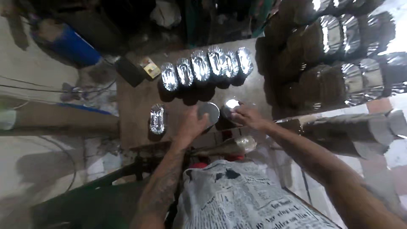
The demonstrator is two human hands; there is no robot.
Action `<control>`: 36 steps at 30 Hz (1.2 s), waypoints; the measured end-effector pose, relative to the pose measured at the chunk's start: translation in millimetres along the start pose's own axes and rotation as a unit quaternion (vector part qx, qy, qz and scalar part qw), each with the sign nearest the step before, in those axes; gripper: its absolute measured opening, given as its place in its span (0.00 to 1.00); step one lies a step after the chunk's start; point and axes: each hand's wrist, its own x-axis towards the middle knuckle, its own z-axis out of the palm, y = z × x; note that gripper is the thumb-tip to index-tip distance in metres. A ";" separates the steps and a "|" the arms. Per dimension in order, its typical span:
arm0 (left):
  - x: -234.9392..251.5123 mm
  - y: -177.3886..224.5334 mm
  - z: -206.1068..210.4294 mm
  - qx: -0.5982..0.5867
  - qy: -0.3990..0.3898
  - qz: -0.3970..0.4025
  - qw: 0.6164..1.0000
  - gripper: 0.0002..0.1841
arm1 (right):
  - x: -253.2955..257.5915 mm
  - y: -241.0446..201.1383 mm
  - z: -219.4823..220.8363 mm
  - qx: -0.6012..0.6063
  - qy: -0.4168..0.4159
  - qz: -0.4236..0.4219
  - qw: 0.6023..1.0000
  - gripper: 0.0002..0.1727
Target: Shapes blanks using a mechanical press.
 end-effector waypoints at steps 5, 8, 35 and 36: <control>55.5 -2.3 39.2 0.057 -0.212 0.083 0.972 0.22 | 1.9 1.0 -11.1 0.042 -0.022 -0.012 0.999 0.24; 75.3 -10.8 9.5 -0.059 -0.349 0.119 0.928 0.19 | 2.2 11.8 -2.2 0.043 0.002 -0.032 0.999 0.22; 62.8 -1.5 24.0 0.028 -0.225 0.101 0.969 0.38 | -139.9 -197.1 83.5 0.587 0.275 0.311 0.695 0.14; 66.9 -5.1 19.3 -0.012 -0.243 0.112 0.964 0.38 | -140.7 -195.4 81.6 0.592 0.274 0.303 0.695 0.14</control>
